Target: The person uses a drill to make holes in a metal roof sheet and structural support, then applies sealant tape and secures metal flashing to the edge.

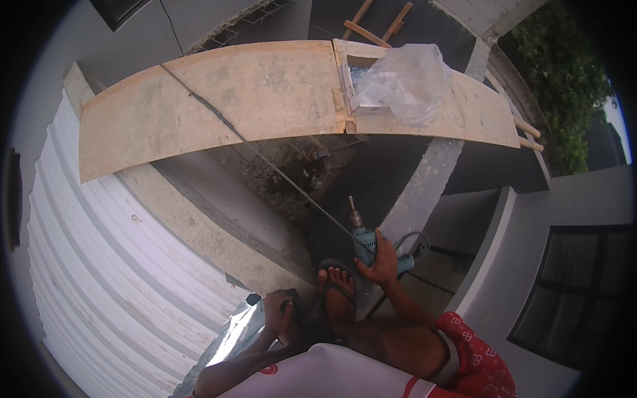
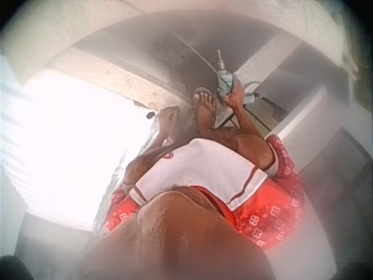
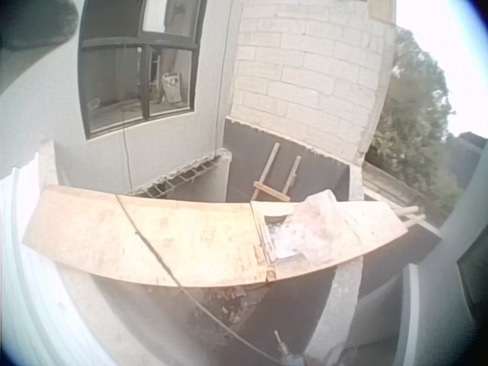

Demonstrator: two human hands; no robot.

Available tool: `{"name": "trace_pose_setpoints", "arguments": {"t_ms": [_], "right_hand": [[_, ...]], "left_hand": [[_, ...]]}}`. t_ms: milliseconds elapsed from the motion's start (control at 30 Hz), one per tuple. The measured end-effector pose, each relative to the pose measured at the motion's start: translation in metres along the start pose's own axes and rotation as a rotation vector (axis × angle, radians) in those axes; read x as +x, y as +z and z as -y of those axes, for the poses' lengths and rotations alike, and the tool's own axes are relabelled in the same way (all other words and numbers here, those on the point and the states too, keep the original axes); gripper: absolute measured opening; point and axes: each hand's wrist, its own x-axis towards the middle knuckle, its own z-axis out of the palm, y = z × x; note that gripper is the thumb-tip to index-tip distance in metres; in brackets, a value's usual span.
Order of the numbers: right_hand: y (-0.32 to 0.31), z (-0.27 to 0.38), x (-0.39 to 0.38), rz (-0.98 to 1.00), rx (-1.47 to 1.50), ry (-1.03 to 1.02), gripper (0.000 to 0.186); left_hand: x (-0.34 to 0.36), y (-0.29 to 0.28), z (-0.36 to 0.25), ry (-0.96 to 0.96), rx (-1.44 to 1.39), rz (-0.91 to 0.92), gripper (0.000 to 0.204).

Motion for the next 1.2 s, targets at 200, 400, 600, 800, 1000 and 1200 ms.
{"name": "trace_pose_setpoints", "arguments": {"t_ms": [200,400,600,800,1000,1200], "right_hand": [[-0.001,0.002,-0.002,-0.010,-0.005,0.038,0.102],[-0.003,0.016,-0.005,0.041,0.046,0.122,0.104],[-0.041,0.074,0.005,0.221,0.255,0.051,0.106],[-0.057,0.129,0.060,0.266,0.502,0.012,0.104],[-0.033,0.206,0.238,0.062,0.443,-0.053,0.104],[0.008,0.263,0.369,0.006,0.151,-0.022,0.112]], "left_hand": [[0.011,0.002,-0.009,-0.005,0.022,0.030,0.019],[0.072,0.034,-0.058,-0.326,-0.564,0.266,0.046],[0.121,0.048,-0.070,-0.448,-0.842,0.499,0.068],[0.161,0.006,-0.115,-0.409,-1.055,0.466,0.083],[0.202,-0.048,-0.115,-0.277,-1.287,0.098,0.094],[0.164,-0.047,-0.095,-0.492,-1.074,0.068,0.101]]}}
